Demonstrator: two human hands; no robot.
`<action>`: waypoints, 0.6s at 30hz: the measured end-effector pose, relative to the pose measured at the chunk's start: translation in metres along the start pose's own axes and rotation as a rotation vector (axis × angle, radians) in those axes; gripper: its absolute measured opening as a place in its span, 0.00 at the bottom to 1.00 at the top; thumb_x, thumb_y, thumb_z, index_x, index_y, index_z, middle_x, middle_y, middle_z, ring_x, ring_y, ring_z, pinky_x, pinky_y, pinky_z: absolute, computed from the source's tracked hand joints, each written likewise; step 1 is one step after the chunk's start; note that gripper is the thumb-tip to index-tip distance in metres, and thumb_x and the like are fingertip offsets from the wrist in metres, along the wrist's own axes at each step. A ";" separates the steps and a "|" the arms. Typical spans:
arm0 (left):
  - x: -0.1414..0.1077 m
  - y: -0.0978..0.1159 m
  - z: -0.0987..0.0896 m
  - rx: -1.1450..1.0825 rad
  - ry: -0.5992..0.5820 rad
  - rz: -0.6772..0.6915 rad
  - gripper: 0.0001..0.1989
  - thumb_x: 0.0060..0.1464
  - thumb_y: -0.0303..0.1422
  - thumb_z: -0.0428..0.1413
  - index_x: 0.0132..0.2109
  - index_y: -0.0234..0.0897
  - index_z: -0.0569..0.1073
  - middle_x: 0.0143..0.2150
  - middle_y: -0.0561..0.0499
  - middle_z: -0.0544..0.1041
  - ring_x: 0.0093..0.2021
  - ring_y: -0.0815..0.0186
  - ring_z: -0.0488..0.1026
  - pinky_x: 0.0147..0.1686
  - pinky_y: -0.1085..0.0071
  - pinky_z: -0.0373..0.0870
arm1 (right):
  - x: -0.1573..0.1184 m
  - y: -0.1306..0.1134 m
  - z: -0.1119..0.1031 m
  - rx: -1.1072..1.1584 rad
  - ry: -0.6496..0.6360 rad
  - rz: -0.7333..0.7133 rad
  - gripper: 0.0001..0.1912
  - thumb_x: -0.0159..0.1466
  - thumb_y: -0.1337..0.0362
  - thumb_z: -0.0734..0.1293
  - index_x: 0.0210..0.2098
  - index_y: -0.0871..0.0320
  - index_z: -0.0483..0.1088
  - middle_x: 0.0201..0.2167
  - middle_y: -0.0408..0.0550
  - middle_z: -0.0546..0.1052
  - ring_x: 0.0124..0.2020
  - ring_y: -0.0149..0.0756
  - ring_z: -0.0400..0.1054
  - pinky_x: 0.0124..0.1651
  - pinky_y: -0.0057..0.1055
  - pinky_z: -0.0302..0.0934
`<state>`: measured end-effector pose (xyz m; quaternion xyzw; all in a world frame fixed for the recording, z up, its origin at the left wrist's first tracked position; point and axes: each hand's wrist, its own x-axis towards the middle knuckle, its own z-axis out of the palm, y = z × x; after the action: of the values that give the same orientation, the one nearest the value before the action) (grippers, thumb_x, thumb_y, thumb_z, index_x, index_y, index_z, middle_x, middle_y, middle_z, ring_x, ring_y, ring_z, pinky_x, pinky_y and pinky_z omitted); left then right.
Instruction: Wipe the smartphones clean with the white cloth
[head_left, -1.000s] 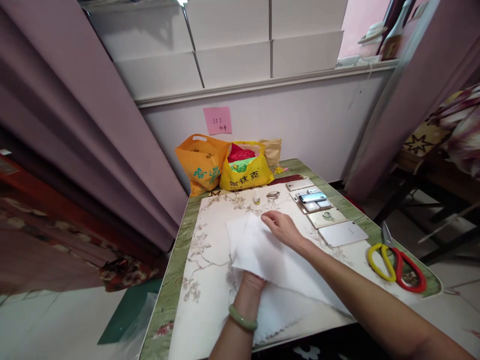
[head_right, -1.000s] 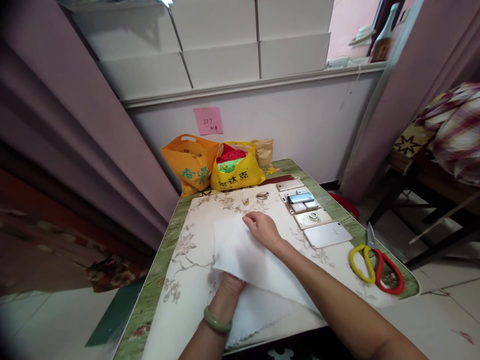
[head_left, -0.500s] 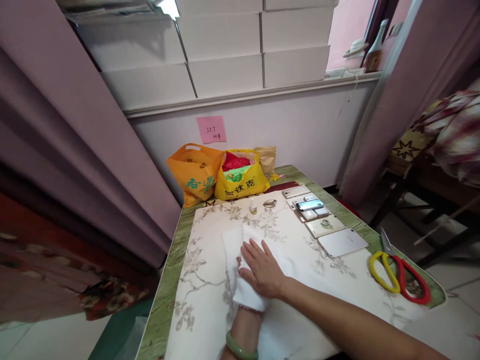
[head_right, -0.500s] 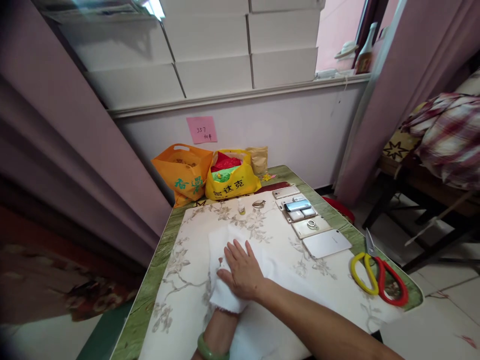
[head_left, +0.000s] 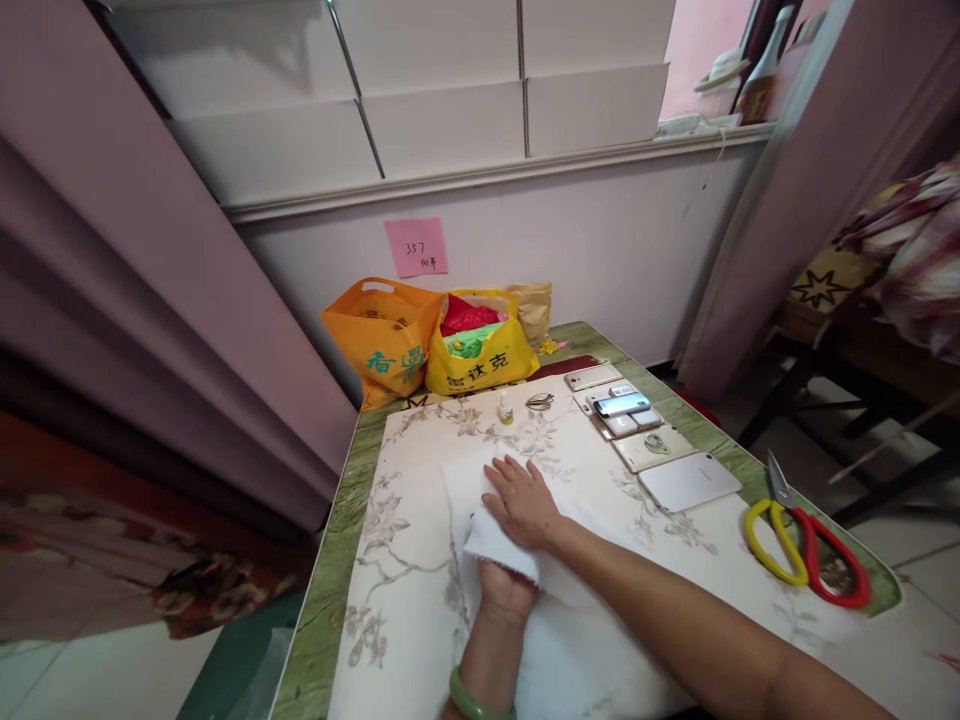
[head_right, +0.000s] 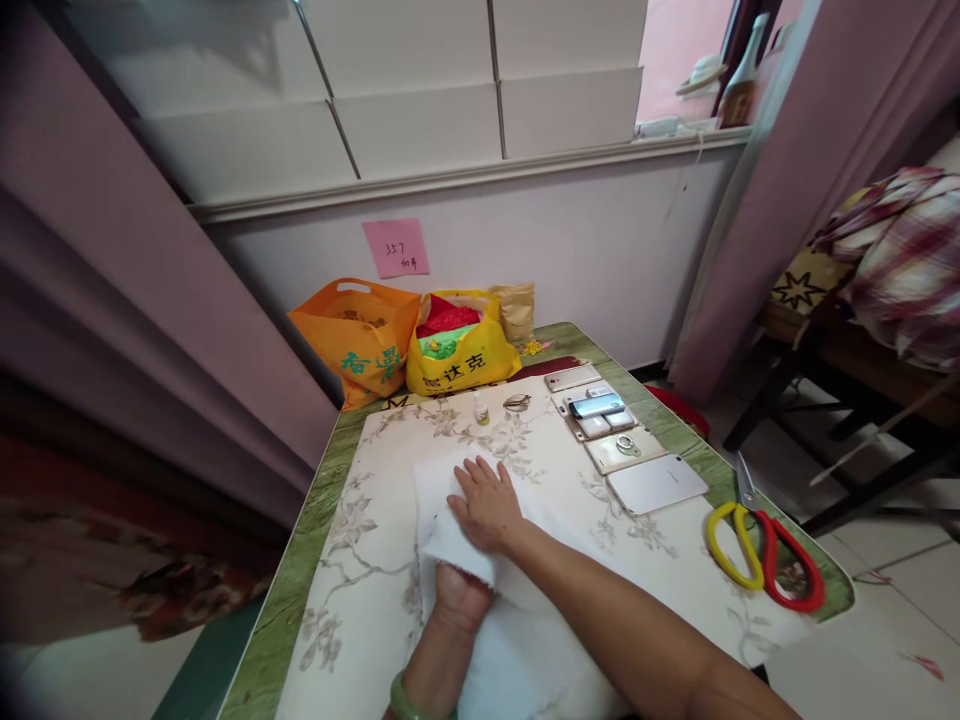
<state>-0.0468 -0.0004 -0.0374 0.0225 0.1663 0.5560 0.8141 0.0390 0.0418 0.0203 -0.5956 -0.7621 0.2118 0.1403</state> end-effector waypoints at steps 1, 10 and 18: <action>0.000 -0.001 0.007 -0.002 0.023 -0.017 0.22 0.64 0.35 0.42 0.58 0.41 0.72 0.57 0.44 0.74 0.60 0.57 0.68 0.61 0.56 0.62 | 0.003 0.003 0.001 -0.005 0.005 0.015 0.32 0.71 0.49 0.47 0.68 0.56 0.52 0.70 0.48 0.52 0.71 0.42 0.38 0.69 0.49 0.29; -0.002 -0.005 0.038 -0.040 0.046 0.080 0.21 0.64 0.45 0.45 0.58 0.46 0.72 0.58 0.47 0.75 0.59 0.58 0.69 0.60 0.58 0.61 | 0.030 0.026 -0.001 -0.059 0.025 0.120 0.31 0.71 0.50 0.47 0.69 0.54 0.48 0.71 0.50 0.46 0.72 0.41 0.33 0.68 0.50 0.29; -0.007 -0.005 0.032 -0.007 0.020 0.025 0.28 0.62 0.52 0.42 0.59 0.45 0.71 0.61 0.46 0.71 0.64 0.56 0.64 0.62 0.56 0.57 | 0.016 0.025 -0.006 -0.168 0.065 -0.006 0.31 0.71 0.50 0.48 0.70 0.55 0.46 0.72 0.48 0.42 0.72 0.39 0.28 0.68 0.49 0.19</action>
<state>-0.0355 -0.0037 -0.0070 0.0164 0.1721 0.5668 0.8055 0.0589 0.0630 0.0125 -0.6094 -0.7741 0.1270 0.1151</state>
